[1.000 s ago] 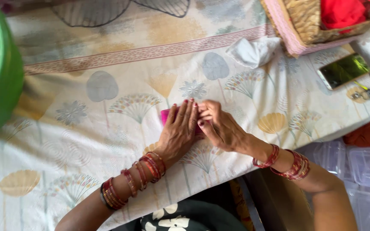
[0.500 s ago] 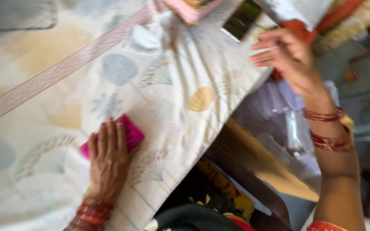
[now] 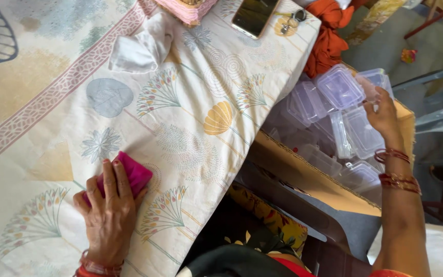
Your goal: Wrap a bar of soap in pink decorative fabric and place it into a plastic storage container.
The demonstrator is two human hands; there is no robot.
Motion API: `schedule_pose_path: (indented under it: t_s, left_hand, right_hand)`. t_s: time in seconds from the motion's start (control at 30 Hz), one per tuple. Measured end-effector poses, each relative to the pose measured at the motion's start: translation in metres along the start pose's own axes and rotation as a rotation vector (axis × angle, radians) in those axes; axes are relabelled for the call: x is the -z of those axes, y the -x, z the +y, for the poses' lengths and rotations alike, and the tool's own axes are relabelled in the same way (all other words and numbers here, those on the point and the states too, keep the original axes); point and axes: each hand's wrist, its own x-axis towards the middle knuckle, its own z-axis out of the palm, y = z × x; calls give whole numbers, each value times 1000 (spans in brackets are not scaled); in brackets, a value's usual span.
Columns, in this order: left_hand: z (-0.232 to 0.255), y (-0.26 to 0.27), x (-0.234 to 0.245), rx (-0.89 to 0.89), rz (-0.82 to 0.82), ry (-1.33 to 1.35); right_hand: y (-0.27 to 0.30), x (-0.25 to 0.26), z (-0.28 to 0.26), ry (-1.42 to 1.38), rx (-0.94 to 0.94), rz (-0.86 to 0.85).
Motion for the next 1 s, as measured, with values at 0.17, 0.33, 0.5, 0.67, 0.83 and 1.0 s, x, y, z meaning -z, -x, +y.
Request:
schedule_pose_path:
  t_s: [0.17, 0.33, 0.5, 0.67, 0.83, 1.0]
  left_hand:
    - [-2, -2, -3, 63, 14, -4]
    - [-4, -8, 2, 83, -29, 4]
    - [-19, -15, 11, 50, -102, 227]
    - [-79, -5, -23, 207, -343, 1084]
    - [-95, 0, 42, 586, -405, 2038]
    - [-111, 34, 75, 724, -174, 2200]
  right_hand:
    - [-39, -52, -19, 100, 204, -5]
    - [-29, -51, -36, 249, 87, -21]
    - [-21, -25, -32, 132, 324, 274]
    - [-56, -18, -11, -186, 354, 370]
    - [-81, -23, -164, -200, 487, 314]
    - [47, 48, -445, -318, 1315, 322]
